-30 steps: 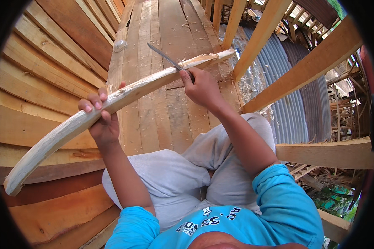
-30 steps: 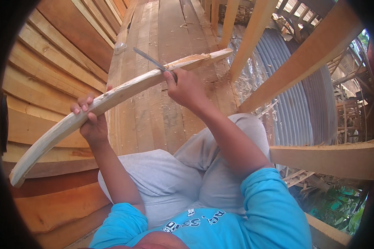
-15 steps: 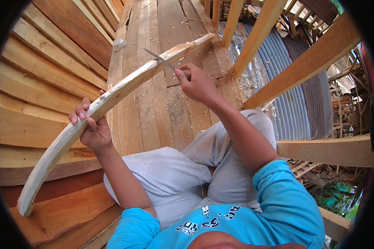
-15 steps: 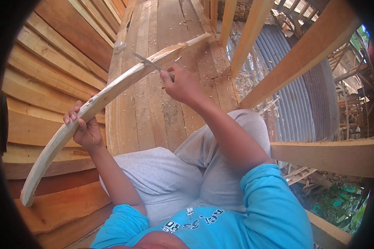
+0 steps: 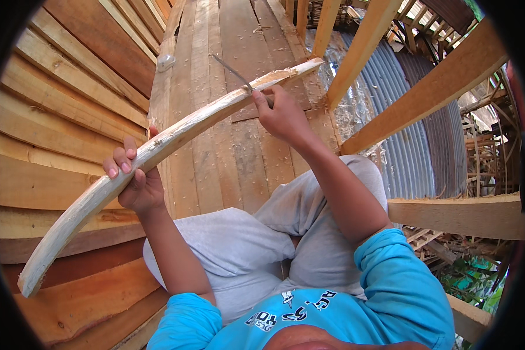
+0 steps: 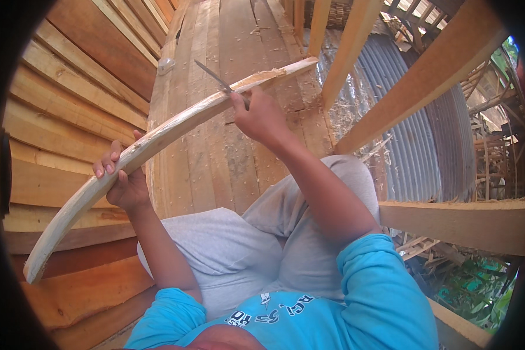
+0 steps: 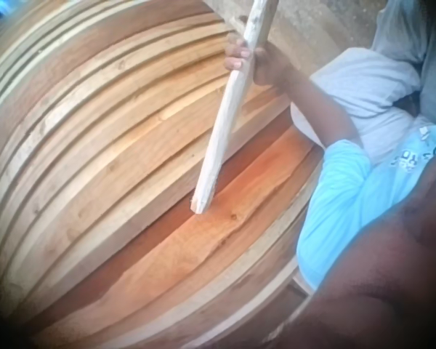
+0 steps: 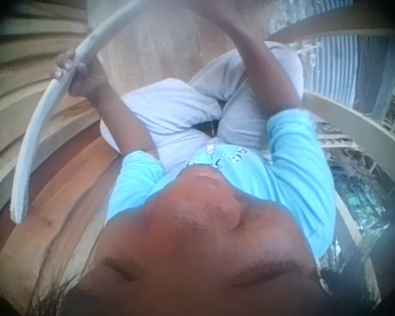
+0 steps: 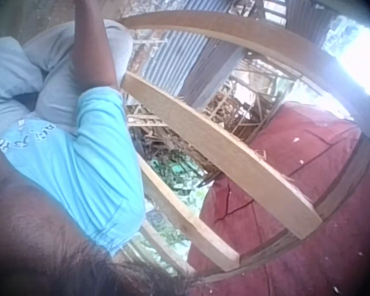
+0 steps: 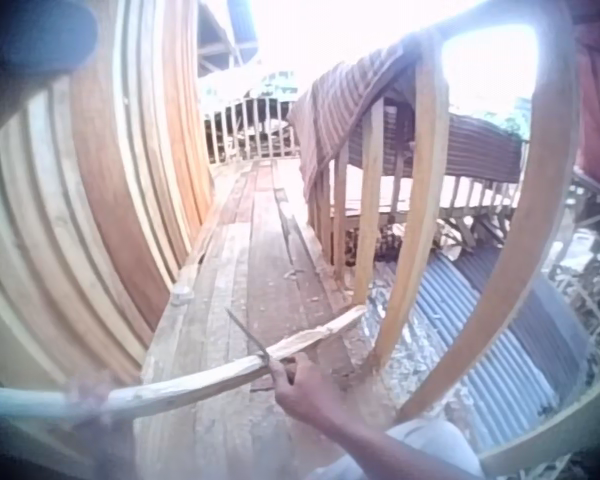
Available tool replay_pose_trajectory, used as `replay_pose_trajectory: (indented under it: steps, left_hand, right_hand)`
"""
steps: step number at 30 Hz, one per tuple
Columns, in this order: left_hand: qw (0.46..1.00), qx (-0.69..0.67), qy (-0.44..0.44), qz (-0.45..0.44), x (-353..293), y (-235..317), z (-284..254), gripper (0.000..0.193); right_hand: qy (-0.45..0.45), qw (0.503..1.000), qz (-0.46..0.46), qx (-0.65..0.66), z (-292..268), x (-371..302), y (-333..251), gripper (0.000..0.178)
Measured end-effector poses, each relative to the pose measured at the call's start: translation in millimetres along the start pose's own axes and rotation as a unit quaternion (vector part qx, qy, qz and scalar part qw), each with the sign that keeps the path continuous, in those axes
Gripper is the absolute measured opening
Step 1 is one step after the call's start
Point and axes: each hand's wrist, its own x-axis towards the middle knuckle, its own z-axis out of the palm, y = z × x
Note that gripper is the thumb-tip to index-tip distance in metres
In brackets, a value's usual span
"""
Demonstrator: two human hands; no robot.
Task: The person sits on a wooden floor and uses a knife to shave and shape a curved piece of wood. They hold the wood with one hand and repeatedly scrape the surface with the knife, removing thin shavings to refine the shape.
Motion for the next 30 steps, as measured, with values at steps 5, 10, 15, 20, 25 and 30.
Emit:
replay_pose_trajectory:
  steps: [5, 10, 15, 20, 25, 30]
  left_hand:
    - [1.000, 0.003, 0.008, 0.003, -2.0, 6.6, 1.6, 0.038]
    - [1.000, -0.004, -0.002, 0.021, 0.5, 12.7, 1.5, 0.038]
    - [0.999, -0.028, 0.034, 0.015, -2.6, 8.3, -8.6, 0.040]
    - [0.995, -0.057, 0.082, 0.006, -7.1, -2.6, -29.2, 0.040]
    - [0.994, -0.039, 0.099, 0.013, -6.7, -4.7, -24.8, 0.035]
    - [0.990, -0.103, 0.099, 0.004, -2.9, 0.9, -17.0, 0.021]
  right_hand:
    - [-0.022, 1.000, -0.002, 0.005, -6.5, -0.5, -6.6, 0.050]
    - [-0.012, 0.999, -0.031, 0.012, -4.4, -0.9, -5.3, 0.047]
    - [-0.031, 0.999, -0.032, -0.005, 0.4, -1.3, -6.6, 0.049]
    - [-0.027, 0.999, -0.042, -0.014, 9.3, -1.0, 0.2, 0.046]
    - [-0.074, 0.993, -0.039, -0.082, 4.2, -5.4, -16.8, 0.037]
    - [-0.044, 0.984, -0.142, -0.098, 30.1, -11.4, -32.7, 0.036]
